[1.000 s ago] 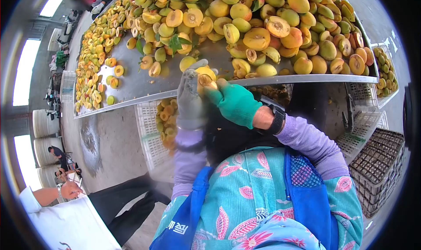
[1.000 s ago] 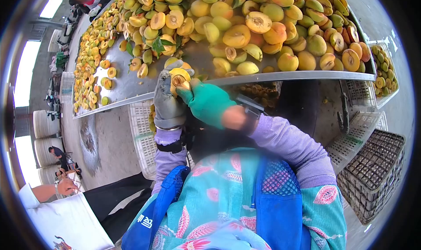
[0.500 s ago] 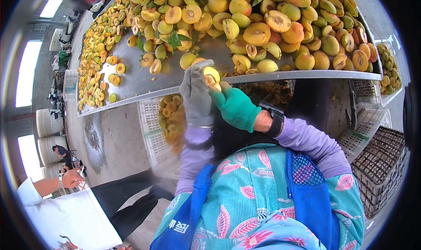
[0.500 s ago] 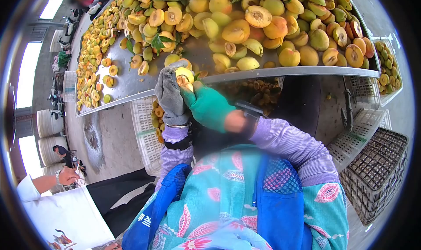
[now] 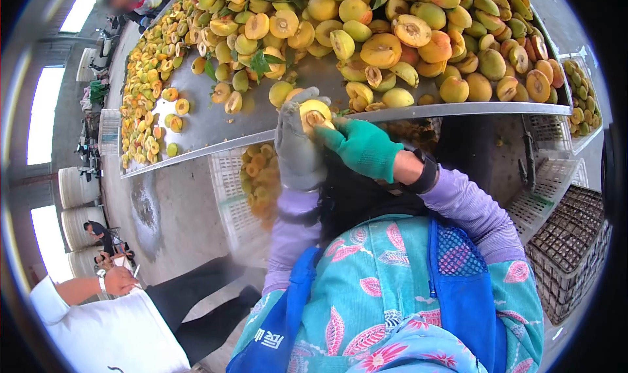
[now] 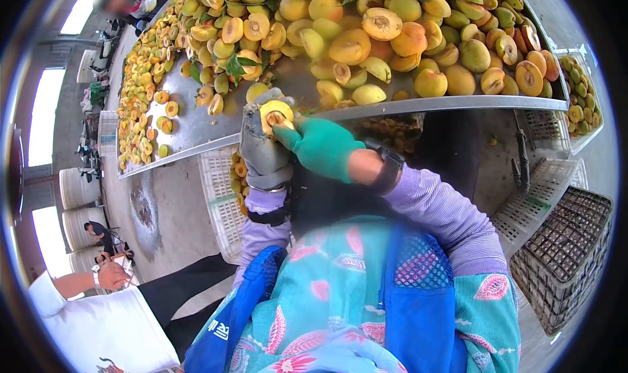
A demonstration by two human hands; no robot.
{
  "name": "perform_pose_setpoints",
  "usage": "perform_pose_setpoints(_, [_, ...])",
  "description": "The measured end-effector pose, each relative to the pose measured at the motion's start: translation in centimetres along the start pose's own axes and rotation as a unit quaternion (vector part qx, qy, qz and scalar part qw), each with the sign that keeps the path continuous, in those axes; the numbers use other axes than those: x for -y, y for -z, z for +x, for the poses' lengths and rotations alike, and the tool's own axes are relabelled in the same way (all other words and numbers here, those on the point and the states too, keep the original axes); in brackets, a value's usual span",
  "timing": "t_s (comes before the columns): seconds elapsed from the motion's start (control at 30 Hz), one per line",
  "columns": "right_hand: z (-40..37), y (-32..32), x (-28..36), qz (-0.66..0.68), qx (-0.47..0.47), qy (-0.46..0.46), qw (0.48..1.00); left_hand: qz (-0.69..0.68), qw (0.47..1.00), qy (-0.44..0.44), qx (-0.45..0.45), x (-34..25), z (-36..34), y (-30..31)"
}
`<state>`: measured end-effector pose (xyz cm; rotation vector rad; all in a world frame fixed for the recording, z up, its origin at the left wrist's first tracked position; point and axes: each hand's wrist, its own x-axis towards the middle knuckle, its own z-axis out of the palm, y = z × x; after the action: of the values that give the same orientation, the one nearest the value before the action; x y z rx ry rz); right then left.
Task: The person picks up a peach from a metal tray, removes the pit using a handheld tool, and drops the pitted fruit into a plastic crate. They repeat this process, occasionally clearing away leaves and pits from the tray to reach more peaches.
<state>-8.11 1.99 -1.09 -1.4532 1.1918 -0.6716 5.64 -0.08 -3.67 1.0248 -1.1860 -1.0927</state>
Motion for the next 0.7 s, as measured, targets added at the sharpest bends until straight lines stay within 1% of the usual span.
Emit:
perform_pose_setpoints(0.03, [0.0, -0.1, -0.5, -0.085, -0.025, 0.044, 0.995, 0.003, 1.000, -0.018, -0.014, 0.2, -0.1, -0.2])
perform_pose_setpoints(0.13, [-0.2, -1.4, -0.7, -0.086, -0.060, 0.047, 0.993, -0.002, 0.999, -0.018, -0.043, -0.3, -0.4, -0.8])
perform_pose_setpoints(0.23, [0.0, -1.9, -0.7, -0.026, -0.076, 0.051, 0.995, 0.014, 0.999, -0.012, -0.047, -0.9, -0.5, -0.7])
perform_pose_setpoints(0.37, [0.1, -2.0, -0.7, -0.028, -0.062, 0.050, 0.996, 0.017, 0.998, -0.027, -0.056, -1.6, -0.8, -1.1])
perform_pose_setpoints(0.43, [0.2, -1.8, -1.0, -0.055, -0.039, 0.070, 0.995, -0.047, 0.997, 0.001, -0.059, -1.1, -1.0, -0.8])
perform_pose_setpoints(0.47, [0.4, -1.9, -1.7, -0.064, -0.040, 0.107, 0.991, -0.079, 0.995, 0.015, -0.061, -0.9, -1.1, -0.6])
perform_pose_setpoints(0.5, [0.6, -2.2, -2.5, -0.073, -0.042, 0.143, 0.986, 0.011, 0.999, -0.022, -0.026, -1.0, -0.9, -0.2])
perform_pose_setpoints(0.53, [0.6, -2.6, -3.1, -0.023, -0.050, 0.145, 0.988, 0.098, 0.993, -0.057, 0.009, -1.1, -0.7, 0.3])
perform_pose_setpoints(0.57, [0.6, -3.0, -3.5, 0.027, -0.057, 0.149, 0.987, 0.123, 0.990, -0.068, 0.020, -1.0, -0.4, 0.3])
perform_pose_setpoints(0.6, [0.3, -3.8, -2.9, 0.136, -0.070, 0.120, 0.981, 0.148, 0.985, -0.080, 0.030, -0.9, -0.2, 0.2])
perform_pose_setpoints(0.63, [0.2, -4.1, -2.3, 0.245, -0.083, 0.090, 0.962, 0.112, 0.991, -0.066, 0.018, -0.9, 0.2, -0.1])
perform_pose_setpoints(0.67, [0.0, -3.6, -1.8, 0.318, -0.021, -0.001, 0.948, 0.077, 0.996, -0.051, 0.005, -0.9, 0.4, -0.4])
perform_pose_setpoints(0.7, [-0.6, -2.5, -0.4, 0.386, 0.042, -0.093, 0.917, 0.075, 0.994, -0.082, -0.006, -1.1, 0.3, -0.7])
